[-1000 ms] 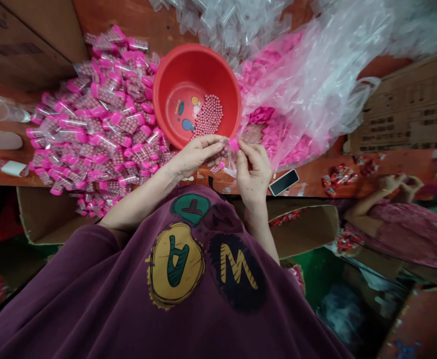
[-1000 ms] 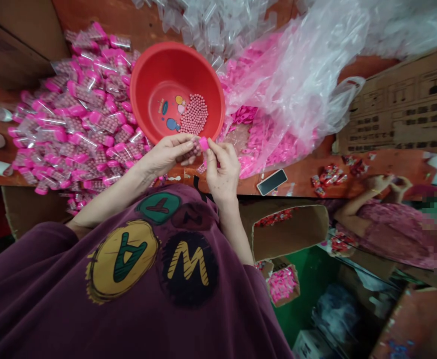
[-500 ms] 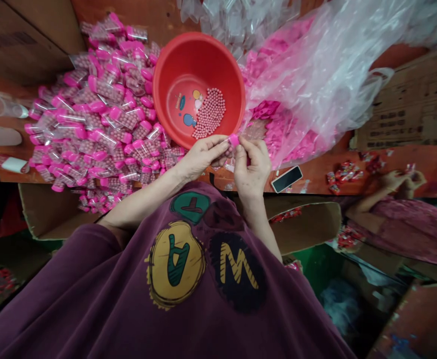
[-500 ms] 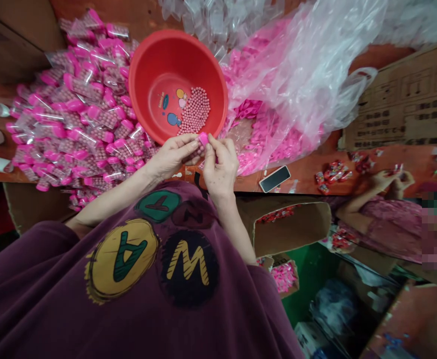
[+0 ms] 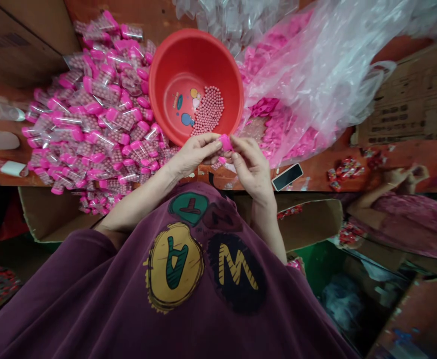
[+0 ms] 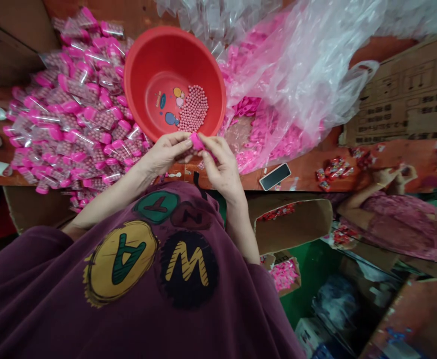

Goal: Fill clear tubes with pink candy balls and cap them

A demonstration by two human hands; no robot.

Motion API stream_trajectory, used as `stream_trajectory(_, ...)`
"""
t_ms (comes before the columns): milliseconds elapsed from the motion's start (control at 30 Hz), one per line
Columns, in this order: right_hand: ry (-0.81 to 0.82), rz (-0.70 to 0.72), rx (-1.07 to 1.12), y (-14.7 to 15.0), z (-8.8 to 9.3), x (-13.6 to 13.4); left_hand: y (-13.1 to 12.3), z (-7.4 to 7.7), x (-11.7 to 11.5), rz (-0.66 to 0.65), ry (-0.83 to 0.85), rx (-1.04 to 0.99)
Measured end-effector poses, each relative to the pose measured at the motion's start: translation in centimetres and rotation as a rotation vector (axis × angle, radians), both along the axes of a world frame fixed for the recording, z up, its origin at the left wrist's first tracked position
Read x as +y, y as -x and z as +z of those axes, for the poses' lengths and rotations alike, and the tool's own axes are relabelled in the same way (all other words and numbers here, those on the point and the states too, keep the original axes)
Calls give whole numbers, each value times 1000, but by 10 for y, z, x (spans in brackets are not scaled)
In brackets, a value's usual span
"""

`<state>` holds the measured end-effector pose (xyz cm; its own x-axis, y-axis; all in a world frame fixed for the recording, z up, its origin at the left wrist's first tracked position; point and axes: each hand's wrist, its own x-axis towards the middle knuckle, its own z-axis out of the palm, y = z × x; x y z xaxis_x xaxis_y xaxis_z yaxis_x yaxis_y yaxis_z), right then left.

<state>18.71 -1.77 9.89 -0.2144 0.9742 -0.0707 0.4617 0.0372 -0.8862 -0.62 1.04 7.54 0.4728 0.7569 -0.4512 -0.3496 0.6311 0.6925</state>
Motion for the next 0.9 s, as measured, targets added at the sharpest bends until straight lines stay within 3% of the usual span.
stream_trajectory(133,79,-277,104,7,-25,2,2,-3,0,-19,-46,37)
stream_trajectory(200,91,-309,83,13,-27,1,2,-4,0,-26,-64,53)
stream_trajectory(400,-26,-6,-388,19,-8,-4,-3,-5,-2,37,-42,84)
stream_trajectory(567,-37,65,-750,30,-12,-1,-14,4,-9,97,85,136)
stream_trajectory(767,8,11,-657,30,-21,-6,-27,8,-15,137,146,207)
stream_trajectory(900,211,44,-643,23,-44,-32,-33,-18,-36,49,285,262)
